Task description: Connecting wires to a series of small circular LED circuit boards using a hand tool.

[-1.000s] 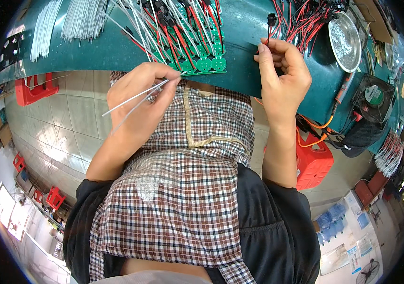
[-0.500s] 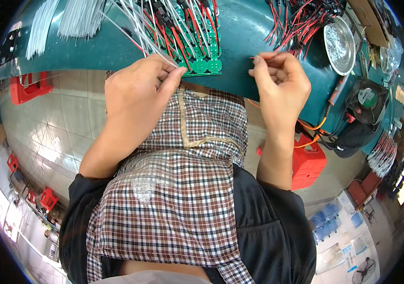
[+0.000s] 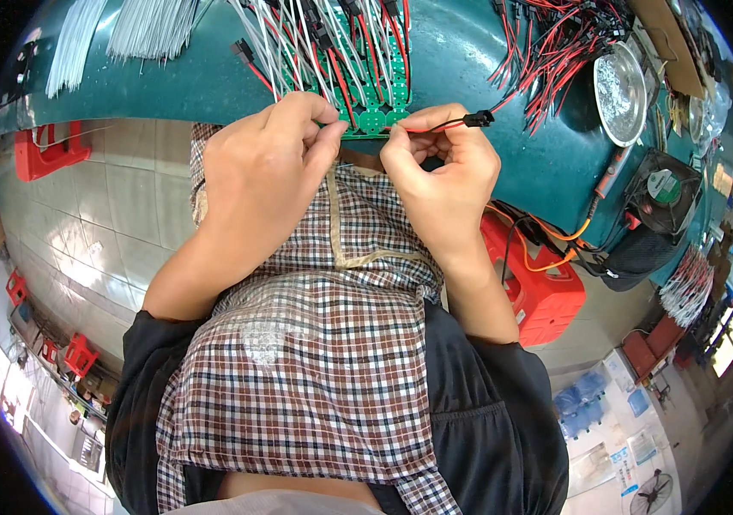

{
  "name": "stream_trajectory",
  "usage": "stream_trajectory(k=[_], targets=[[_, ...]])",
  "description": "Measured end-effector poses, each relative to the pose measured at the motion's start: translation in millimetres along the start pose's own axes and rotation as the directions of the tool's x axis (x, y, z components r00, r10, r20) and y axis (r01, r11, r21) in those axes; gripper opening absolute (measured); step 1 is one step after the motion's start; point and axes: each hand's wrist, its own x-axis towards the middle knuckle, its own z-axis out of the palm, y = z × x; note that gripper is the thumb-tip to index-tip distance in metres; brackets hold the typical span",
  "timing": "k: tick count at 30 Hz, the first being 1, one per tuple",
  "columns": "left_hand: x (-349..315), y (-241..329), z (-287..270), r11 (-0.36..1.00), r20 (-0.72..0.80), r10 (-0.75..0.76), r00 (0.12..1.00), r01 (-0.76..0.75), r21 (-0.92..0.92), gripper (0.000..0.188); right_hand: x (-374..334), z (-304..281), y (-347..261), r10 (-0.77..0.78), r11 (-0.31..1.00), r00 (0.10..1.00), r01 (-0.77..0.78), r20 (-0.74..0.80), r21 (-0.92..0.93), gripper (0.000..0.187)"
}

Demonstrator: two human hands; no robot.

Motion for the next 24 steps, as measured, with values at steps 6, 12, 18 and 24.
stream_trajectory(k=[6,12,18,24], targets=[[4,1,-28,0.992,0.020,-0.075,0.997,0.077,-0.104,0.012,0,-1,1,0.003,1.000,1.000,-0.003,-0.003,-0.013,0.011],[16,-34,-80,0.950,-0.117,-0.269,0.956,0.243,-0.194,0.010,0,-1,1,0.014,1.000,1.000,-0.014,-0.002,-0.007,0.011],[35,-106,-113,0.937,-0.190,-0.349,0.918,0.348,-0.040,0.017,0,-1,1,0.002,1.000,1.000,-0.002,0.001,-0.010,0.011],[64,-210,-156,0.749,-0.175,-0.409,0.896,0.439,0.496,0.038,0,-2,0,0.002,0.999,1.000,-0.001,0.018,-0.045,0.010]])
